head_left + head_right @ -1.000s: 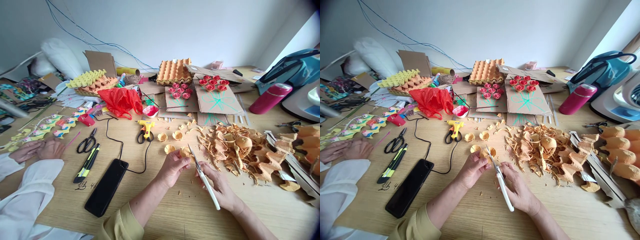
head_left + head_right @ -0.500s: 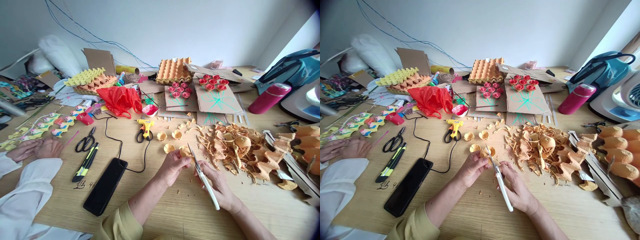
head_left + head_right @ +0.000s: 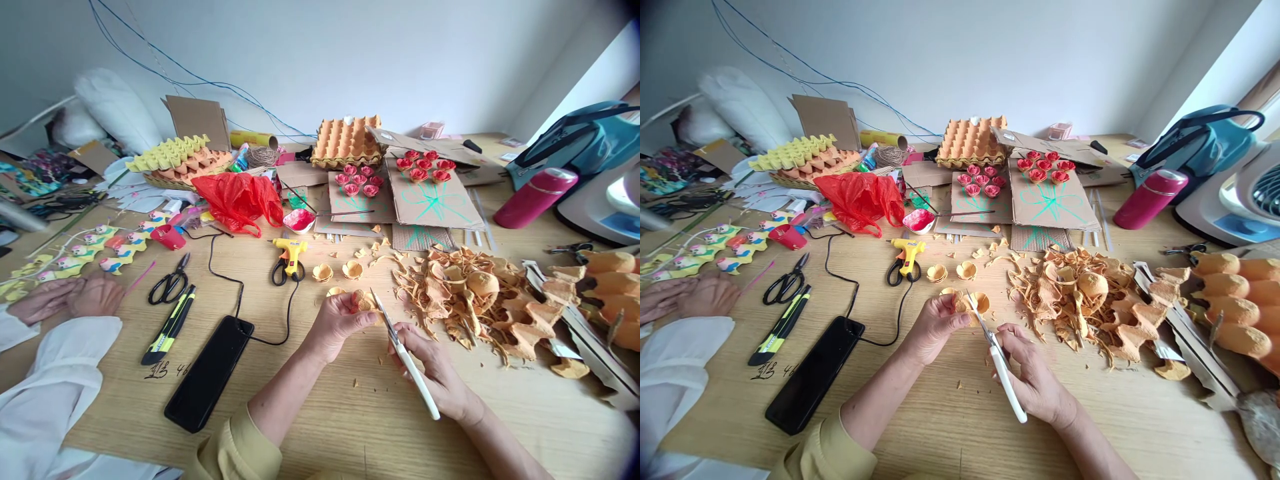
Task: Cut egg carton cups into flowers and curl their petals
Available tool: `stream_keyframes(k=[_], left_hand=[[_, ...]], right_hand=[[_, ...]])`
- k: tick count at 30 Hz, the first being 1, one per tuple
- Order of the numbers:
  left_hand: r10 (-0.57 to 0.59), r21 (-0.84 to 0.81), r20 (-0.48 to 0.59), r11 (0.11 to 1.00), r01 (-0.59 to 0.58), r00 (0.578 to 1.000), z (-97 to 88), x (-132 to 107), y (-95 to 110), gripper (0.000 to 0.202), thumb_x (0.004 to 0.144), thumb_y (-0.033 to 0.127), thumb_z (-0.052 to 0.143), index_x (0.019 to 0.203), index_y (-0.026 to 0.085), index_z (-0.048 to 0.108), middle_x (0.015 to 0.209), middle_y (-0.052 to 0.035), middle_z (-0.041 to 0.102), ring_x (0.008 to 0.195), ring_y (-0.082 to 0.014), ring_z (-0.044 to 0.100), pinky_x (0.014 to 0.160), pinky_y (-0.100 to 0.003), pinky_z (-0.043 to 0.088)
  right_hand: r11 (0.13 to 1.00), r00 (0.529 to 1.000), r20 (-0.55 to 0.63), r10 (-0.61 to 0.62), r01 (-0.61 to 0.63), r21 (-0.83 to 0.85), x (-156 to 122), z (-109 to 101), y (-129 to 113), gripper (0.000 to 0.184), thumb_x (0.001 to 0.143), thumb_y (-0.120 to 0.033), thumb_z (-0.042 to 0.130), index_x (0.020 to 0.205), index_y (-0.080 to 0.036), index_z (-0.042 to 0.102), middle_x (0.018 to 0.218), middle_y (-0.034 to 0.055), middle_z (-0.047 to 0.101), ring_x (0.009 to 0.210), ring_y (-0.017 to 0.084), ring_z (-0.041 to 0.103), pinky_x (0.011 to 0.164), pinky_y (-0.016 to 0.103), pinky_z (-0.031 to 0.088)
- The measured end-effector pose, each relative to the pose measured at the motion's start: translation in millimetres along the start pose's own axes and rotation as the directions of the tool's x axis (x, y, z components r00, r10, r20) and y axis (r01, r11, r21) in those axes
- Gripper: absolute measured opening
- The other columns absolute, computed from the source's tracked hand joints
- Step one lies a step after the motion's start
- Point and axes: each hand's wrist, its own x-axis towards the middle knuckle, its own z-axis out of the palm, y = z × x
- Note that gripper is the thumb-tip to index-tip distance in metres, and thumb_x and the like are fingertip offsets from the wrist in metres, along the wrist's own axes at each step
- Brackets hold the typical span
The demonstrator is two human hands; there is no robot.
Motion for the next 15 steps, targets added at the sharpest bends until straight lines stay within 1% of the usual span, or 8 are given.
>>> stream_keyframes(k=[3,6,9,12,15], left_hand=[[-0.006,0.023,-0.002,1.000,0.006,1.000,0.2,-0.4,2.2,0.036,0.053,0.033,0.095,0.074,0.013,0.075,0.076,-0.0026,0.073,0.069,-0.0123,0.061,0.074,-0.028,0.046],[-0.007,0.031,0.012,1.000,0.006,1.000,0.3,-0.3,2.2,0.034,0.054,0.033,0.095,0.074,0.012,0.075,0.075,-0.0034,0.073,0.069,-0.0132,0.061,0.075,-0.028,0.047],[-0.008,0.022,0.024,1.000,0.007,1.000,0.2,0.1,-0.5,0.032,0.056,0.032,0.094,0.074,0.012,0.076,0.075,-0.0038,0.073,0.069,-0.0133,0.062,0.075,-0.028,0.047],[-0.010,0.000,0.025,1.000,0.010,1.000,1.5,0.2,-4.2,0.030,0.057,0.030,0.094,0.073,0.012,0.075,0.074,-0.0031,0.073,0.068,-0.0121,0.061,0.074,-0.027,0.048],[-0.004,-0.014,0.005,1.000,0.004,1.000,5.2,-0.3,-5.9,0.030,0.056,0.029,0.094,0.072,0.012,0.075,0.073,-0.0027,0.073,0.067,-0.0116,0.061,0.073,-0.027,0.049]], right_hand=[[1.000,1.000,0.023,0.012,-0.012,0.008,-1.4,0.7,0.8,0.035,0.096,-0.054,0.046,0.092,-0.021,0.060,0.083,0.0057,0.057,0.082,0.024,0.053,0.073,0.037,0.047],[1.000,0.999,0.035,0.021,-0.021,0.011,-3.2,1.9,2.0,0.036,0.096,-0.055,0.046,0.094,-0.022,0.059,0.085,0.0061,0.057,0.084,0.025,0.054,0.077,0.039,0.047],[1.000,0.999,0.031,0.010,-0.010,0.003,-3.5,2.3,2.1,0.033,0.095,-0.054,0.047,0.094,-0.022,0.056,0.087,0.0063,0.058,0.088,0.026,0.055,0.081,0.039,0.048],[1.000,1.000,0.012,-0.012,0.012,-0.013,-1.6,1.6,-0.6,0.030,0.095,-0.051,0.047,0.093,-0.022,0.055,0.087,0.0060,0.058,0.089,0.026,0.055,0.080,0.038,0.048],[0.999,0.999,0.004,-0.034,0.034,-0.025,0.9,1.1,-4.1,0.030,0.096,-0.052,0.045,0.093,-0.024,0.054,0.084,0.0054,0.057,0.086,0.026,0.055,0.078,0.038,0.049]])
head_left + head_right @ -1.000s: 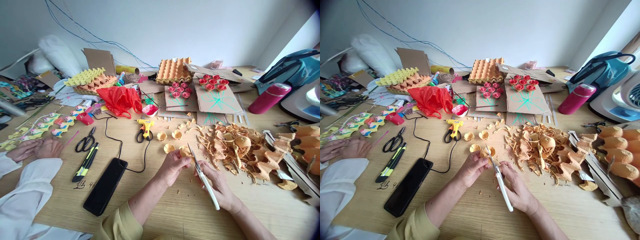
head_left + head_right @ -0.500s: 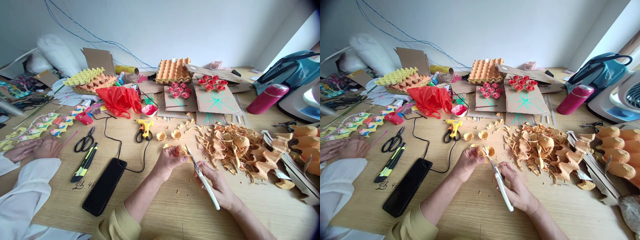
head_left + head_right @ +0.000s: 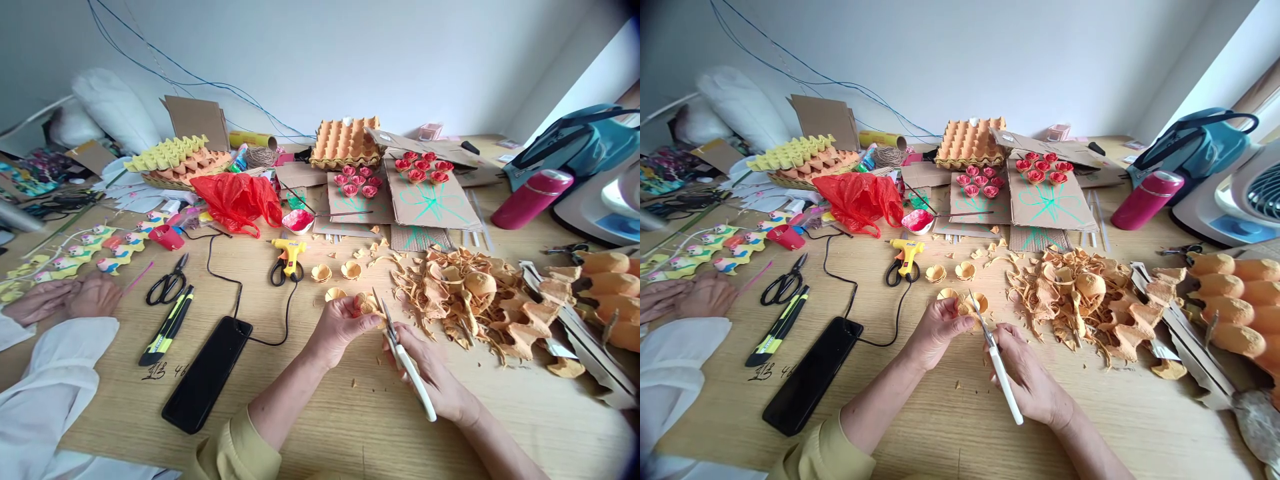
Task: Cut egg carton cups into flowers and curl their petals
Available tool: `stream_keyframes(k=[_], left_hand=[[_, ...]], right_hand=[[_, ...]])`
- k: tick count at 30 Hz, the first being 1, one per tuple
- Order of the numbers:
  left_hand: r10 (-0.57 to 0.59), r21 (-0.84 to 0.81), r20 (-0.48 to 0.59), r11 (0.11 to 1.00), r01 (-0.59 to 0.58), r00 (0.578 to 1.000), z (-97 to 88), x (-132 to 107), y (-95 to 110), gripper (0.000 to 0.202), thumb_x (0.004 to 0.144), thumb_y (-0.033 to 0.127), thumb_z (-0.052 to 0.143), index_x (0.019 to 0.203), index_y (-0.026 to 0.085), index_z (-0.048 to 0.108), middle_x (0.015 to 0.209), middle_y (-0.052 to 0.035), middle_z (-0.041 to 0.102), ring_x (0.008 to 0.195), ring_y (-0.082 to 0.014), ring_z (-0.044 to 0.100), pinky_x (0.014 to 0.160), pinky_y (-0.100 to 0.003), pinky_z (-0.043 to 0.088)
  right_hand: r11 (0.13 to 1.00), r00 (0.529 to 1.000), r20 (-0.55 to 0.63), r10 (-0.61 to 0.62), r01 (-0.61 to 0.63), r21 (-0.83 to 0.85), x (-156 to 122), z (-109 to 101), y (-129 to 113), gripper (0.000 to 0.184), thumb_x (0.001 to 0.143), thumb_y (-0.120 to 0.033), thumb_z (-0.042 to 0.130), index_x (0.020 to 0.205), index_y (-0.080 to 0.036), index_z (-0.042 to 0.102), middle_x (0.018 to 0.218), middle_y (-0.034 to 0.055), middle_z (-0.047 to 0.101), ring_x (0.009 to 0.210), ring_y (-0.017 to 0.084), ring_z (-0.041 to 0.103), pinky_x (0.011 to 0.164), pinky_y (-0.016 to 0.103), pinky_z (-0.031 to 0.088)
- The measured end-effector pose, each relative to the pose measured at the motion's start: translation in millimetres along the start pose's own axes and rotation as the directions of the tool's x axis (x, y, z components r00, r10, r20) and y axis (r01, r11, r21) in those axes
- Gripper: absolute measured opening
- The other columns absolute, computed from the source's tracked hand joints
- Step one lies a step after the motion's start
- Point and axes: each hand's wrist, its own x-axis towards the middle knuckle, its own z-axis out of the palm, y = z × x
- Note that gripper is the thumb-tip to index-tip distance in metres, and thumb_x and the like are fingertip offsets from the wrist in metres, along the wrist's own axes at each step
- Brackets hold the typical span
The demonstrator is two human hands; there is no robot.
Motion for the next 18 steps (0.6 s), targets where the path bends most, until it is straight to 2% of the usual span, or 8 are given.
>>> stream_keyframes(k=[9,18], left_hand=[[0.009,-0.020,-0.033,1.000,-0.010,0.999,6.2,-2,1,0.033,0.055,0.031,0.094,0.075,0.012,0.076,0.076,-0.0033,0.074,0.068,-0.0113,0.061,0.073,-0.026,0.049],[0.002,0.019,-0.021,1.000,-0.002,1.000,5.3,-3,6,0.036,0.052,0.032,0.096,0.075,0.013,0.075,0.069,0.0012,0.070,0.068,-0.0088,0.060,0.072,-0.021,0.048]], right_hand=[[0.999,0.999,0.012,-0.035,0.035,-0.013,2,2,2,0.035,0.098,-0.056,0.039,0.094,-0.023,0.051,0.090,0.0064,0.057,0.091,0.026,0.052,0.083,0.040,0.047],[0.999,1.000,0.016,0.023,-0.024,0.038,-4,3,10,0.032,0.097,-0.053,0.044,0.093,-0.023,0.053,0.088,0.0048,0.053,0.090,0.025,0.048,0.080,0.037,0.043]])
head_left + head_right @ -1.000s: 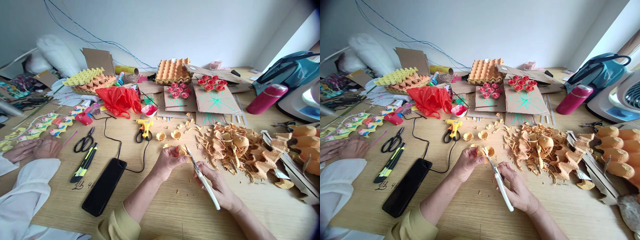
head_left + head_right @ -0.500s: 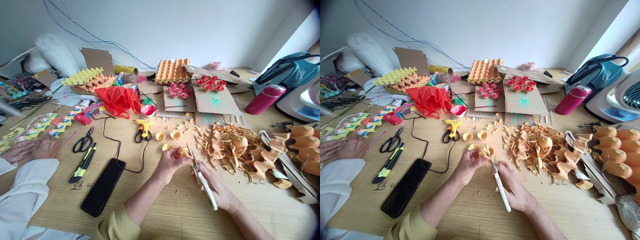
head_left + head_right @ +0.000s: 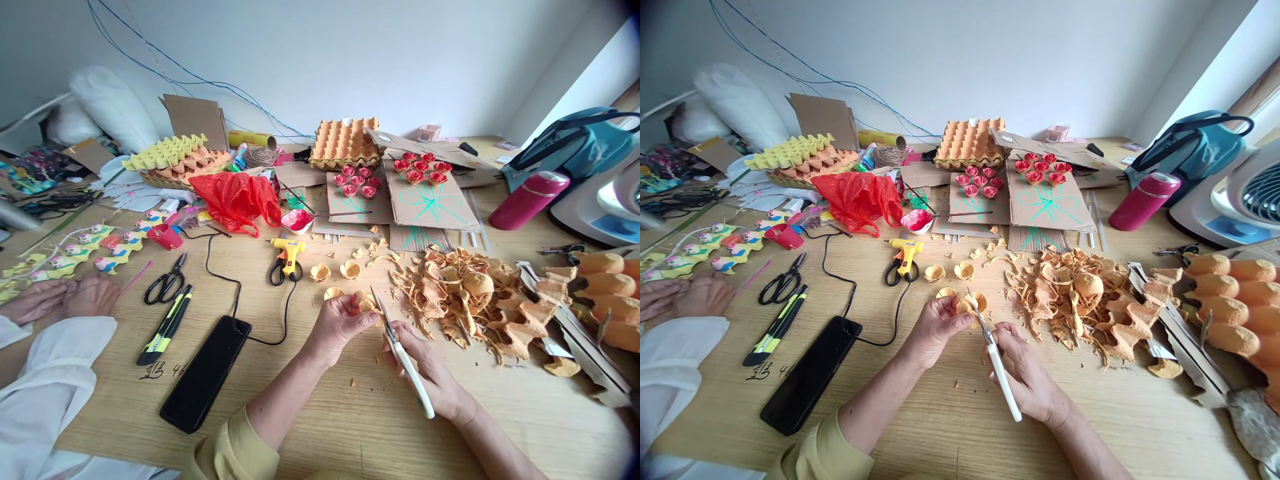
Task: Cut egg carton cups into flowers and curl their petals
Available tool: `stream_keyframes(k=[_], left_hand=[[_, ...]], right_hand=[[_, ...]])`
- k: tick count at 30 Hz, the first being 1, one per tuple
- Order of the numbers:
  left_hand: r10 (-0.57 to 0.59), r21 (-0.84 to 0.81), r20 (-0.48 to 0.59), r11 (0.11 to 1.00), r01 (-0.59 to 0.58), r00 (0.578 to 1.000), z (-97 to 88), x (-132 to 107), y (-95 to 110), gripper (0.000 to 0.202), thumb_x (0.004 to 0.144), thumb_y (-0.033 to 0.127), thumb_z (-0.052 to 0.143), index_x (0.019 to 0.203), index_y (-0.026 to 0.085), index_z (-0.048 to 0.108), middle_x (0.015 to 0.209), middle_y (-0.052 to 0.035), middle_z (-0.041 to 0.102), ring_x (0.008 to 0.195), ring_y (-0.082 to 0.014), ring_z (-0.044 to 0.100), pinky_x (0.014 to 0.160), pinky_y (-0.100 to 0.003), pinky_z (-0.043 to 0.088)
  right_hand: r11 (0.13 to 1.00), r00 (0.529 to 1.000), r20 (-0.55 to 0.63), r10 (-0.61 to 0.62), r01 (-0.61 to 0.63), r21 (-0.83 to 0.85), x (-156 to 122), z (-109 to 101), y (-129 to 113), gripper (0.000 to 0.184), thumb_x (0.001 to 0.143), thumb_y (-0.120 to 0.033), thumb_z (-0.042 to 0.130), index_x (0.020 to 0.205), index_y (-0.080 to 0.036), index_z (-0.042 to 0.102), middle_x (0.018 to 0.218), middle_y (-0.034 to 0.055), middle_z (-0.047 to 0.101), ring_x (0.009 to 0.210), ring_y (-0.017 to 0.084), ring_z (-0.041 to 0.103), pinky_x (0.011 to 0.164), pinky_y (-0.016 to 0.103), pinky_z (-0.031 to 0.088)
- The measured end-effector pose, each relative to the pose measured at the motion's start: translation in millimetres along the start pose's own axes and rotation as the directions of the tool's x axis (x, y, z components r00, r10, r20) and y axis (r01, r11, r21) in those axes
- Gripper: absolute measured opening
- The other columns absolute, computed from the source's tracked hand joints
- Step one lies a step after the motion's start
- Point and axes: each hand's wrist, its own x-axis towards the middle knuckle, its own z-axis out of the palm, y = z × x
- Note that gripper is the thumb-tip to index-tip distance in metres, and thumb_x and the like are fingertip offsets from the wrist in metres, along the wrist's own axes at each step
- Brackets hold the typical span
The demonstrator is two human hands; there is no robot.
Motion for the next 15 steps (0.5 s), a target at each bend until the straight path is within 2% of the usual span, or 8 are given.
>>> stream_keyframes(k=[4,8,15], left_hand=[[-0.023,0.032,-0.015,0.999,0.023,1.000,-4.5,1,1,0.037,0.051,0.031,0.096,0.072,0.012,0.073,0.072,0.0004,0.071,0.067,-0.0081,0.059,0.069,-0.020,0.046],[-0.042,0.084,-0.009,0.996,0.043,0.999,-8.6,3,6,0.041,0.049,0.032,0.096,0.075,0.011,0.072,0.079,-0.0011,0.072,0.070,-0.0088,0.059,0.072,-0.022,0.047],[-0.037,0.172,0.066,0.985,0.025,0.997,-11.1,1,20,0.040,0.050,0.032,0.095,0.065,0.012,0.063,0.062,0.0056,0.057,0.060,-0.0054,0.047,0.062,-0.020,0.039]], right_hand=[[1.000,1.000,0.004,0.014,-0.015,0.023,0,0,-1,0.032,0.097,-0.053,0.043,0.096,-0.023,0.053,0.087,0.0046,0.053,0.087,0.024,0.047,0.077,0.036,0.042],[1.000,1.000,0.001,0.011,-0.011,0.023,2,-1,-4,0.030,0.097,-0.051,0.046,0.091,-0.023,0.052,0.083,0.0042,0.053,0.084,0.023,0.047,0.074,0.035,0.042],[0.999,1.000,0.004,-0.001,0.001,-0.051,2,-3,-4,0.020,0.096,-0.039,0.050,0.085,-0.022,0.053,0.084,0.0058,0.057,0.088,0.024,0.051,0.076,0.036,0.044]])
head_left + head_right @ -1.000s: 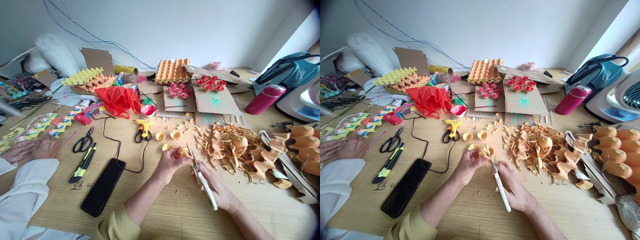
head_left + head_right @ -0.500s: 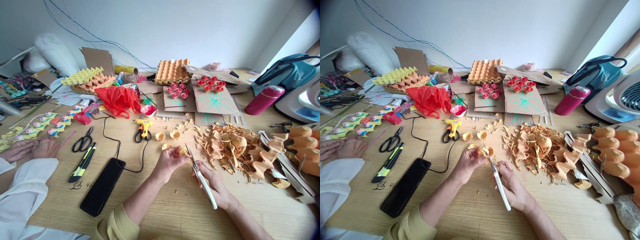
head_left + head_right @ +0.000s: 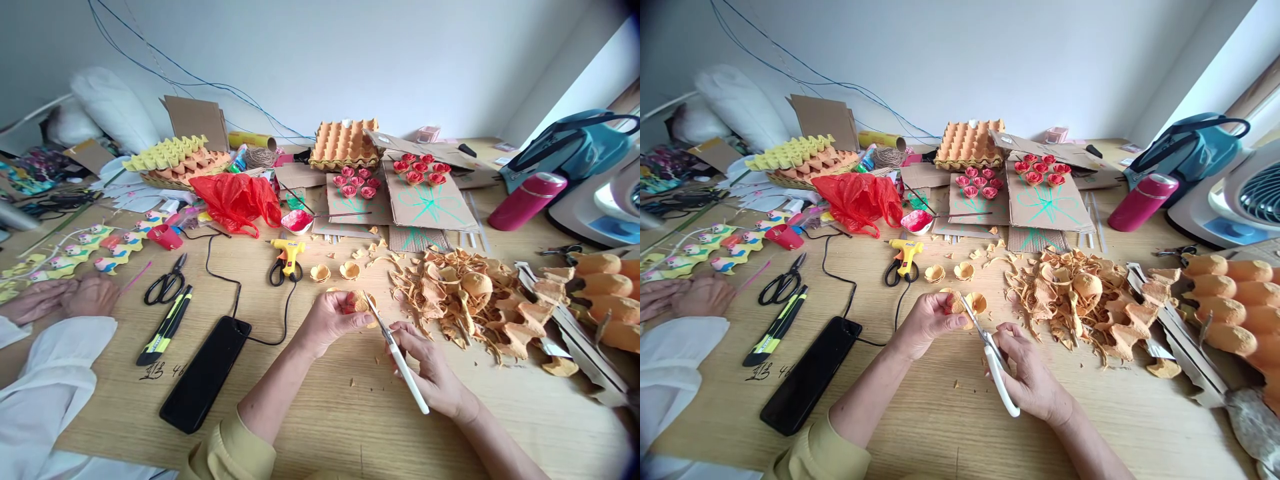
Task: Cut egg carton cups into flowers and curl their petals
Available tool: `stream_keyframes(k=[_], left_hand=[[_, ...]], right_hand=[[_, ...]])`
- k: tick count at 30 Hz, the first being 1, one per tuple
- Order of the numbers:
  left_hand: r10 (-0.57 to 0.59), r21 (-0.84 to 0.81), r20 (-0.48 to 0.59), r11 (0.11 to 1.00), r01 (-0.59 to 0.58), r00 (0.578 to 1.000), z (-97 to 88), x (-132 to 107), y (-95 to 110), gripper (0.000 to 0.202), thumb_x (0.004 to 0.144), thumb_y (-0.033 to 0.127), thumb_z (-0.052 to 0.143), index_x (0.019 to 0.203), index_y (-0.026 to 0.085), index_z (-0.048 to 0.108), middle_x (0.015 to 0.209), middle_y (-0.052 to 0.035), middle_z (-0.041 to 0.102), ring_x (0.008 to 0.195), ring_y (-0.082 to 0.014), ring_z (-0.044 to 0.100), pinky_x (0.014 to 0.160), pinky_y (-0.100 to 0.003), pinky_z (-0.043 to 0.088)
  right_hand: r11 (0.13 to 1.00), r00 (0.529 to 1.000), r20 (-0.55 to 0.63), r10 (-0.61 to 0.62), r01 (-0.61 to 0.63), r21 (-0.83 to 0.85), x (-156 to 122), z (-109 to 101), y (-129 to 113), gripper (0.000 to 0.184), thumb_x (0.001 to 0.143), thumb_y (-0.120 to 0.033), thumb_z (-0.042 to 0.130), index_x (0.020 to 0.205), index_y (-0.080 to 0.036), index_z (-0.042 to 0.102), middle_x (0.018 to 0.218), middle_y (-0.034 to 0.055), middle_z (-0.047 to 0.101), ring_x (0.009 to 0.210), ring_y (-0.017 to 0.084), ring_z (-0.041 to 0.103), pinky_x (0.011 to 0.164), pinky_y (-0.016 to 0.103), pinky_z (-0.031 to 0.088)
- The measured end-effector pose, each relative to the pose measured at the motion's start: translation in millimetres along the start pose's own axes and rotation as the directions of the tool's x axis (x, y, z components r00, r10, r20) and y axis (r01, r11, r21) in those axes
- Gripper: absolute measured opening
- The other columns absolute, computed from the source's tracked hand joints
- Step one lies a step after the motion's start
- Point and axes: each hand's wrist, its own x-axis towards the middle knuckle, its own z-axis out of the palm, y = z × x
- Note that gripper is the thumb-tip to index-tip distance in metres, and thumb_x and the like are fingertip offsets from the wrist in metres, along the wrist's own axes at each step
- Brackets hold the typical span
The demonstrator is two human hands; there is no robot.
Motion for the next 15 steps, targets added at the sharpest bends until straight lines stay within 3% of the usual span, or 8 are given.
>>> stream_keyframes(k=[7,11,15], left_hand=[[0.003,0.026,0.021,1.000,-0.004,1.000,-2.0,1,0,0.039,0.055,0.033,0.093,0.069,0.013,0.063,0.069,0.0036,0.059,0.068,-0.0084,0.051,0.069,-0.023,0.042],[0.004,0.018,0.052,1.000,-0.005,0.999,1.5,2,-11,0.037,0.058,0.032,0.092,0.074,0.013,0.064,0.072,0.0034,0.060,0.071,-0.0083,0.053,0.073,-0.022,0.044],[-0.049,0.064,0.145,0.997,0.040,0.988,8.0,0,-25,0.038,0.063,0.034,0.090,0.085,0.013,0.066,0.083,-0.0010,0.066,0.079,-0.0125,0.059,0.080,-0.027,0.047]], right_hand=[[0.997,0.993,-0.110,0.050,-0.044,0.057,1,2,3,0.021,0.094,-0.039,0.058,0.080,-0.023,0.057,0.075,0.0023,0.057,0.077,0.020,0.054,0.069,0.032,0.045],[0.957,0.962,-0.198,0.186,-0.132,0.258,3,2,1,0.024,0.091,-0.045,0.063,0.085,-0.023,0.060,0.076,0.0002,0.059,0.068,0.016,0.053,0.064,0.029,0.045],[0.867,0.918,-0.269,0.293,-0.136,0.479,7,3,-7,0.028,0.084,-0.045,0.073,0.100,-0.025,0.061,0.084,0.0006,0.063,0.072,0.016,0.056,0.066,0.028,0.049]])
